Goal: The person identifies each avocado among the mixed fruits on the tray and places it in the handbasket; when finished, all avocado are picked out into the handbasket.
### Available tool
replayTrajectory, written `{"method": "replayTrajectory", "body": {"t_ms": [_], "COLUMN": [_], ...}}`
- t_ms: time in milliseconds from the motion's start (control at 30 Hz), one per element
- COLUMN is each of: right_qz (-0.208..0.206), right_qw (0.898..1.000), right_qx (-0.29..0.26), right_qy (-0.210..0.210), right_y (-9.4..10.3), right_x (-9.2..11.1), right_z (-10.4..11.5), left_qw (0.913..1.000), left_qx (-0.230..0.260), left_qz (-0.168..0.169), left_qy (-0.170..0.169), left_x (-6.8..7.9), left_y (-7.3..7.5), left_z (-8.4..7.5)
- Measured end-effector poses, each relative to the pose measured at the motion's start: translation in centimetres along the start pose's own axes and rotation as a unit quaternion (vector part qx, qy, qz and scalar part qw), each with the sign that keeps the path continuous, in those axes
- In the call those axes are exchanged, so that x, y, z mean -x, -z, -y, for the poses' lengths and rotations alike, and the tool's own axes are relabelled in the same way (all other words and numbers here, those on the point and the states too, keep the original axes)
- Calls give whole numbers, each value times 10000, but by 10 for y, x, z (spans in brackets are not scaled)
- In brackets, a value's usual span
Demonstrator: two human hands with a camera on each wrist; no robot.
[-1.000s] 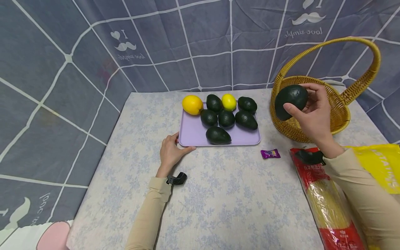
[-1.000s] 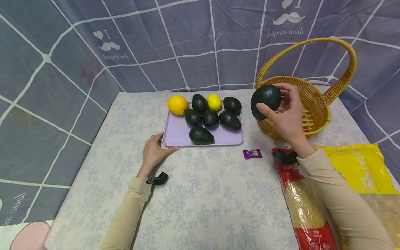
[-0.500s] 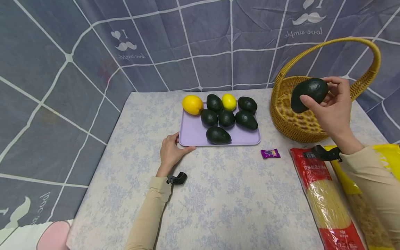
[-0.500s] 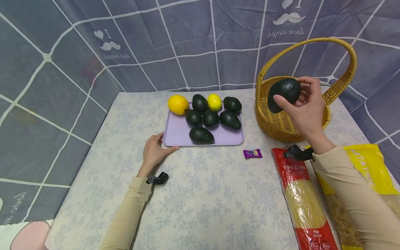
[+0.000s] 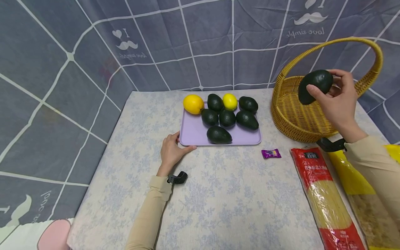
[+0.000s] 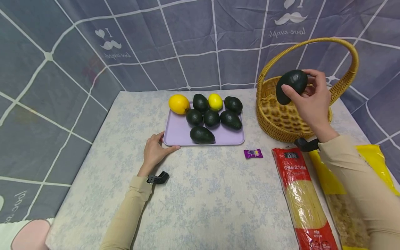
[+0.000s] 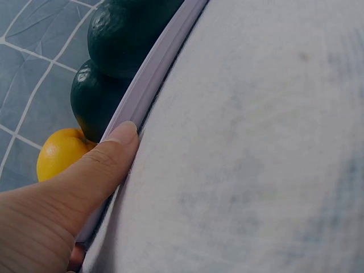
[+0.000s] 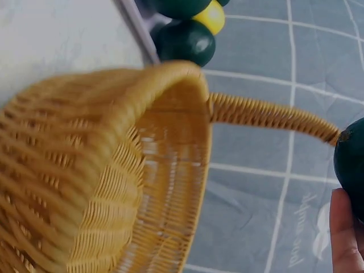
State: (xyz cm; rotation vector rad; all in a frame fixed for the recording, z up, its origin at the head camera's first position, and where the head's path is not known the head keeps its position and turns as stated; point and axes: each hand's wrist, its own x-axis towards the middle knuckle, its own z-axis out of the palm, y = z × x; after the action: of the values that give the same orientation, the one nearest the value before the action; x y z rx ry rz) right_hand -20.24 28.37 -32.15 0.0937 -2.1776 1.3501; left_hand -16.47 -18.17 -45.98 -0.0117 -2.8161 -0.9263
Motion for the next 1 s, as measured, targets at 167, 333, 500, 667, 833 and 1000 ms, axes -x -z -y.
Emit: {"method": "replayTrajectory", "body": {"t_ms": [167, 333, 500, 667, 833, 1000], "right_qz": [88, 246, 477, 767, 1163, 1494], "right_qw": [9988, 9955, 9892, 9832, 9738, 9641], "right_qx": [323, 370, 597, 774, 1054, 1112], "right_qy": [-362, -840, -1249, -1465, -1647, -1890], "right_y": [2, 6, 9, 10, 9, 5], "right_x": [-14, -30, -45, -54, -57, -66], "right_z": [-6, -14, -23, -31, -41, -49], "left_qw": [10000, 10000, 10000, 10000, 9999, 9999], "left_qx": [12, -14, -24, -9, -47, -59], "left_qz": [-8, 0, -4, 6, 68, 77], "left_qy": [-18, -10, 13, -10, 58, 28], "left_x": [-1, -2, -2, -3, 0, 1], "left_y": [0, 0, 0, 0, 1, 0], "left_z": [-1, -2, -3, -3, -2, 1]}}
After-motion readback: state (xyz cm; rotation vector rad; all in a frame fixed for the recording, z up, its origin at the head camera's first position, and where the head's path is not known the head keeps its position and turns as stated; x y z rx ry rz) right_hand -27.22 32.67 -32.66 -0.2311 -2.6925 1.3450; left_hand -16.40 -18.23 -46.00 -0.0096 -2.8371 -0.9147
